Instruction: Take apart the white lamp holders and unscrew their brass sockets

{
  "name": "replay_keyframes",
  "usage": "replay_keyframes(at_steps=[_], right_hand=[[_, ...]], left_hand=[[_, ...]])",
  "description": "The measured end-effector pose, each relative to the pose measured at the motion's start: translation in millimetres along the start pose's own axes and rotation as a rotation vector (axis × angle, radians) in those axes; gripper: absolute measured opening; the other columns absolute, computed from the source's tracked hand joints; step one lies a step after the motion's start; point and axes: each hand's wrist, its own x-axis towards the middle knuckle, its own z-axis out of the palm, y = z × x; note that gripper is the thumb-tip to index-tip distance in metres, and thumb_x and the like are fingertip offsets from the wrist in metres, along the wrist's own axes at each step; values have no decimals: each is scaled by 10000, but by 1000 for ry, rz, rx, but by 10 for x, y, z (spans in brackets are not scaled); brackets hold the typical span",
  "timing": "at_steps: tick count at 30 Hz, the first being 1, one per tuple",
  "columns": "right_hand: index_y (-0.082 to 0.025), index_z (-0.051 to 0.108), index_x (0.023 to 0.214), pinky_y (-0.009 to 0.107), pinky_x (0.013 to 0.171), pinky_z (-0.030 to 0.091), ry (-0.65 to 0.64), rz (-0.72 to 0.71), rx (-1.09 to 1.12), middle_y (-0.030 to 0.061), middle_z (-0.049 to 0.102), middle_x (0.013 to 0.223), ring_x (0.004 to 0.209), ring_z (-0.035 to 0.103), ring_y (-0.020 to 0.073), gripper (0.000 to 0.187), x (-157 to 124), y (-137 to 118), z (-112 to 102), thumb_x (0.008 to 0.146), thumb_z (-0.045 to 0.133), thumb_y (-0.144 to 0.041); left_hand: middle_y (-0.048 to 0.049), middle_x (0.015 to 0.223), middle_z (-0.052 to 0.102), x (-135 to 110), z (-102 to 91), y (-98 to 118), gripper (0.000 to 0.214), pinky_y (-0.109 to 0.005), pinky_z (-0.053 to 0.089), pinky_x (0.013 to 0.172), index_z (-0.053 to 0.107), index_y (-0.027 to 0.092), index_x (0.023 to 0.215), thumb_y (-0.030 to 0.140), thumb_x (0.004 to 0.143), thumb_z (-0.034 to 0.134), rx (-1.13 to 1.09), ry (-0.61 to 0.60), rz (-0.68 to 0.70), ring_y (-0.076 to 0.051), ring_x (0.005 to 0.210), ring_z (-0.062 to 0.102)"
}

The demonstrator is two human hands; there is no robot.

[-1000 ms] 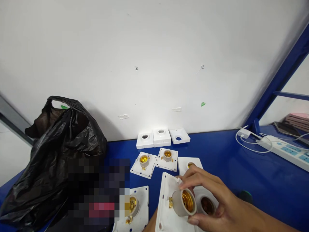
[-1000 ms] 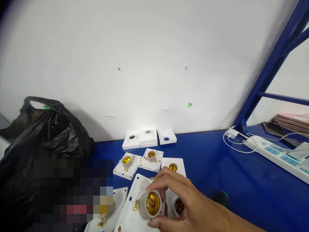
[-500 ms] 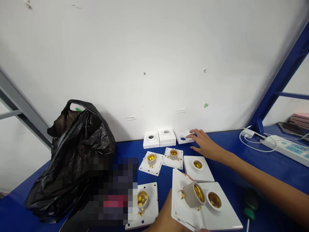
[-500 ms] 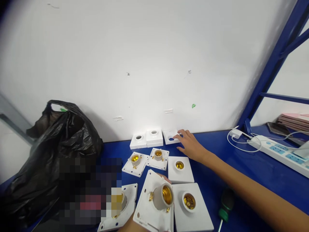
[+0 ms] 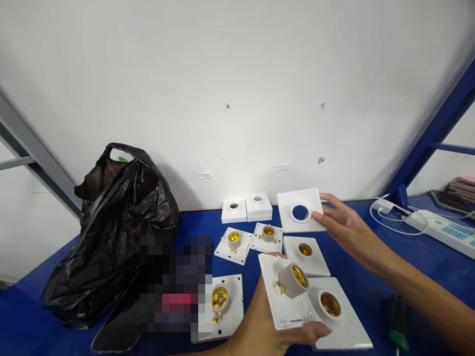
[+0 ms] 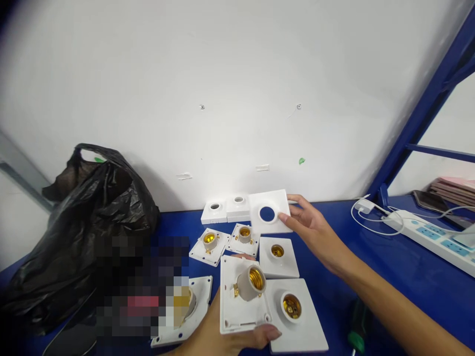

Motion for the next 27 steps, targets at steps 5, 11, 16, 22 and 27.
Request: replay_keyframes(at_steps=[5, 11, 16, 22, 27], right_hand=[[-277, 617, 1395, 423, 941, 603, -195, 340, 476, 89, 796, 1151, 1067, 756, 275, 578, -333, -168, 281, 906, 799, -525], [-397, 502, 1543, 247, 721, 600, -132, 480, 673, -7, 770, 1061, 803, 712, 133, 814, -425, -123, 272, 836, 905, -424], [-344, 523, 1514, 230, 671, 590, -205, 435, 682, 24, 765, 1105, 788, 699, 128, 814, -409, -70, 214, 811, 929, -399], [-325, 514, 1481, 296, 783, 628, -318, 348, 658, 39, 775, 1144, 877, 764, 176, 911, -406, -13, 189, 708, 988, -417], [-337, 500, 1448, 461, 978, 622, -374, 215, 454, 74, 708, 1351, 1196, 727, 305, 961, -411, -88, 190, 636, 1010, -284]], left_hand=[[-143, 1489, 623, -49, -60, -26, 998, -576, 451, 1195, 333, 321, 1612, 265, 813, 927, 245, 81, 43, -393, 1403, 592], [-115, 1476, 640, -22, -51, 51, 927, -531, 480, 1183, 312, 344, 1614, 159, 874, 839, 300, 18, 142, -351, 1386, 619], [-91, 1444, 680, -38, 20, 121, 905, -481, 509, 1174, 378, 340, 1584, 152, 852, 876, 246, 53, 18, -315, 1353, 650], [-76, 1326, 750, -87, 42, 103, 842, -496, 530, 1160, 435, 311, 1556, 198, 854, 886, 280, 81, -12, -329, 1289, 690], [-94, 1314, 754, -68, 72, 125, 761, -554, 551, 1124, 468, 307, 1538, 295, 891, 869, 292, 46, 9, -371, 1231, 718]])
